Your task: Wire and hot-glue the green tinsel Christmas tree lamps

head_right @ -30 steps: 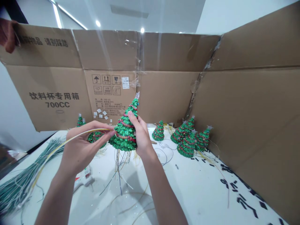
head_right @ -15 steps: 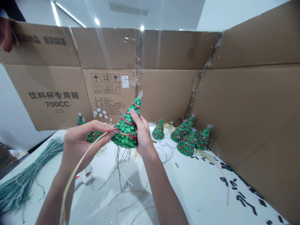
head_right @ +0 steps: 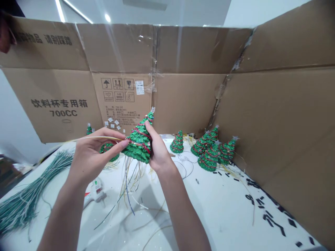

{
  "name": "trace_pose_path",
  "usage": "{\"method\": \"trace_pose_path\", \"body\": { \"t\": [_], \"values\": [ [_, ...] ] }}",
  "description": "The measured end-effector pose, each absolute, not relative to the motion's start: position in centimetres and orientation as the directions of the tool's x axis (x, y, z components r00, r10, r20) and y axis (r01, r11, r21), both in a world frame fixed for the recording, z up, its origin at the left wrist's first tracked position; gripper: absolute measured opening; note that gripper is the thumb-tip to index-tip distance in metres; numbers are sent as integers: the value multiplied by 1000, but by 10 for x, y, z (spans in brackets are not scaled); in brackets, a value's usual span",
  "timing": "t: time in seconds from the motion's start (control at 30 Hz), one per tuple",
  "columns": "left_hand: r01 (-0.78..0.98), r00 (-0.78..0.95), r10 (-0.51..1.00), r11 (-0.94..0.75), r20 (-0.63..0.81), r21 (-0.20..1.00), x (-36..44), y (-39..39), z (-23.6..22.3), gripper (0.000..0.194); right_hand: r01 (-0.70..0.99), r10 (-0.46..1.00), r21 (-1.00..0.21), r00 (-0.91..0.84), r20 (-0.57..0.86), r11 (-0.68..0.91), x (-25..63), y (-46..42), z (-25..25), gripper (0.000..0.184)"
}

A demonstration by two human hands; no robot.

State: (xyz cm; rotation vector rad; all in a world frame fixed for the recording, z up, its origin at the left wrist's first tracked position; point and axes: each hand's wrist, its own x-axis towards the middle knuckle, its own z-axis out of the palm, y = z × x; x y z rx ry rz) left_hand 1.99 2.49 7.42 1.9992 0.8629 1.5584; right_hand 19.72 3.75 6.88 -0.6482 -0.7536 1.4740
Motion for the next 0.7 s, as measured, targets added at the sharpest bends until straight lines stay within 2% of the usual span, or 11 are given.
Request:
{"method": "trace_pose_path", "body": {
  "t": [0.1,0.2,0.47,0.6,0.7],
  "values": [
    [112,173,728,-683,663,721,18,30,73,2,-647,987,-755,-161,0,-105,196,40,68,36],
    [101,162,737,-674,656,732,18,31,74,5,-652,963,-732,-268,-22,-199,194,42,65,34],
    [103,74,808,-589,585,801,19,38,67,16,-667,971,-732,-236,35,-136,179,40,57,35],
    [70,101,824,-565,557,822,15,45,61,19,-671,971,-730,-235,38,-134,176,40,55,39],
    [71,121,818,-573,563,817,14,46,62,20,-675,959,-721,-278,54,-155,177,42,54,36]
  ]
}}
